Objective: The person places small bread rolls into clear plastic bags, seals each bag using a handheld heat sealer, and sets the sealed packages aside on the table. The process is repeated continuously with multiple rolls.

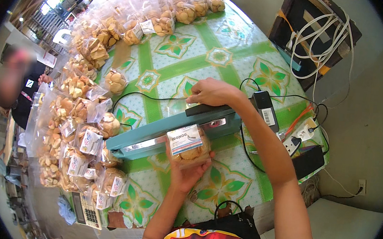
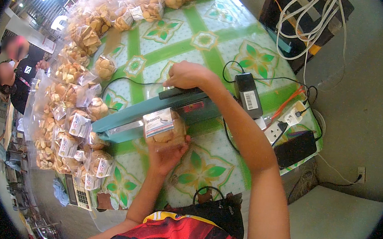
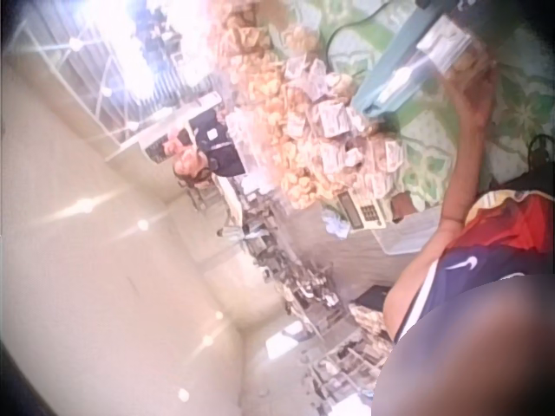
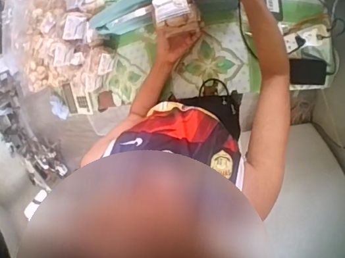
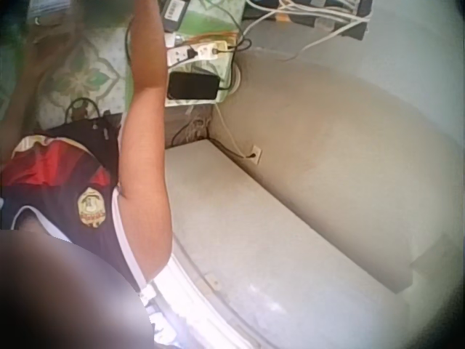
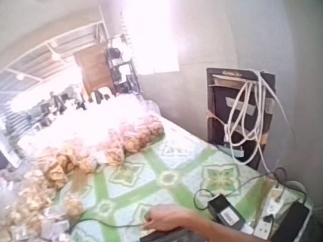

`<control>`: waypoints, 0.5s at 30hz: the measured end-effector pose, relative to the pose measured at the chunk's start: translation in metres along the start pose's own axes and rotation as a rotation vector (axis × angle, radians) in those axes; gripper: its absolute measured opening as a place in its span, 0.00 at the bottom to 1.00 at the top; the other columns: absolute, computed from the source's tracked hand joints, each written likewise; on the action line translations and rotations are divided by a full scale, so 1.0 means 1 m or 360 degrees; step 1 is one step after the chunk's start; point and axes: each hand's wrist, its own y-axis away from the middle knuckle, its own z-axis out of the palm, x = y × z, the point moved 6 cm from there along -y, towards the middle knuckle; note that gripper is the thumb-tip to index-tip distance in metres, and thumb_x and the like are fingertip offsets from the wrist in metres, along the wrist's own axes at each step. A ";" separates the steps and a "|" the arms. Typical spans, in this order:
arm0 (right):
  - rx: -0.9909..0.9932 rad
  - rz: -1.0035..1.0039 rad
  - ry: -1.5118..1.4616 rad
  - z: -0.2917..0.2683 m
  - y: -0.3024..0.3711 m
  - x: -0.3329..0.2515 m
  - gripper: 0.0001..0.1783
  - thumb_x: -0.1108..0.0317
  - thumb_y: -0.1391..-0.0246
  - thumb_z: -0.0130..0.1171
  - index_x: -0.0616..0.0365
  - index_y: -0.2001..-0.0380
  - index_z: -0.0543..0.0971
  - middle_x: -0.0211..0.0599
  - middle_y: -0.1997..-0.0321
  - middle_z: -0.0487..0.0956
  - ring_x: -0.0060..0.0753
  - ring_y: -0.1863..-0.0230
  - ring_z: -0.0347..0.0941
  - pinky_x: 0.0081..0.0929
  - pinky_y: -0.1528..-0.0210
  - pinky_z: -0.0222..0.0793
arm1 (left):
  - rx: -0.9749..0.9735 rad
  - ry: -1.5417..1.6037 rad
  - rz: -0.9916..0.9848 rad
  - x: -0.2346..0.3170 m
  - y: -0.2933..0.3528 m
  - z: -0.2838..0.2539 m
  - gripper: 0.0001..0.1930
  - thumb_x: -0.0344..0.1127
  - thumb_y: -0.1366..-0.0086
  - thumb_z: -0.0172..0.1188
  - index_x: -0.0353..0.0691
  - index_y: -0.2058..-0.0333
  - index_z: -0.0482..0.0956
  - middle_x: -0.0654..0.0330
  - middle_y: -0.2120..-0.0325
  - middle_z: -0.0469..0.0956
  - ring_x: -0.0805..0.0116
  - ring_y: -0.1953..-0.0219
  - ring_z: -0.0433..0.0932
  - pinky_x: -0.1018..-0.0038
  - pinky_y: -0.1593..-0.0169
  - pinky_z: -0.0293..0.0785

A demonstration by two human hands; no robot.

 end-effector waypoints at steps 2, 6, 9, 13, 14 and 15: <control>-0.0003 0.0004 -0.0016 0.000 0.001 0.000 0.26 0.46 0.44 0.57 0.63 0.67 0.81 0.53 0.70 0.80 0.50 0.67 0.76 0.42 0.62 0.68 | -0.0046 0.0038 -0.0011 0.000 -0.001 -0.003 0.45 0.77 0.40 0.40 0.45 0.38 0.63 0.52 0.47 0.71 0.44 0.52 0.75 0.60 0.52 0.76; -0.0027 0.0002 -0.0024 0.001 -0.001 -0.001 0.26 0.46 0.44 0.57 0.63 0.65 0.82 0.52 0.69 0.81 0.49 0.66 0.76 0.41 0.61 0.69 | -0.0206 0.0082 -0.0027 0.001 -0.003 -0.007 0.49 0.80 0.43 0.38 0.46 0.36 0.59 0.51 0.45 0.70 0.40 0.49 0.73 0.57 0.49 0.74; -0.0062 0.0042 -0.0052 0.002 -0.002 0.002 0.27 0.45 0.46 0.57 0.63 0.67 0.82 0.54 0.66 0.81 0.52 0.63 0.77 0.42 0.59 0.70 | -0.0310 0.0087 -0.0057 0.001 -0.004 -0.011 0.51 0.81 0.44 0.36 0.46 0.35 0.58 0.50 0.43 0.69 0.40 0.48 0.73 0.56 0.47 0.72; -0.0061 0.0052 -0.0101 0.003 -0.003 0.002 0.28 0.44 0.46 0.57 0.64 0.68 0.81 0.55 0.66 0.81 0.54 0.62 0.77 0.44 0.59 0.69 | -0.0350 0.0099 -0.0094 0.001 -0.004 -0.015 0.52 0.83 0.45 0.33 0.46 0.34 0.57 0.49 0.43 0.68 0.39 0.47 0.72 0.55 0.46 0.70; -0.0064 0.0048 -0.0081 0.003 -0.003 0.001 0.27 0.45 0.45 0.57 0.63 0.64 0.82 0.53 0.66 0.81 0.50 0.63 0.78 0.41 0.59 0.70 | -0.0310 0.0064 -0.0080 0.002 -0.004 -0.016 0.53 0.83 0.45 0.33 0.45 0.34 0.57 0.49 0.43 0.69 0.39 0.47 0.72 0.55 0.45 0.70; -0.0078 0.0065 -0.0055 0.003 -0.003 0.002 0.27 0.46 0.45 0.57 0.62 0.61 0.82 0.51 0.67 0.82 0.46 0.65 0.78 0.39 0.60 0.70 | -0.0338 0.0074 -0.0084 0.002 -0.005 -0.015 0.53 0.83 0.46 0.32 0.45 0.34 0.57 0.48 0.43 0.69 0.39 0.47 0.73 0.55 0.45 0.70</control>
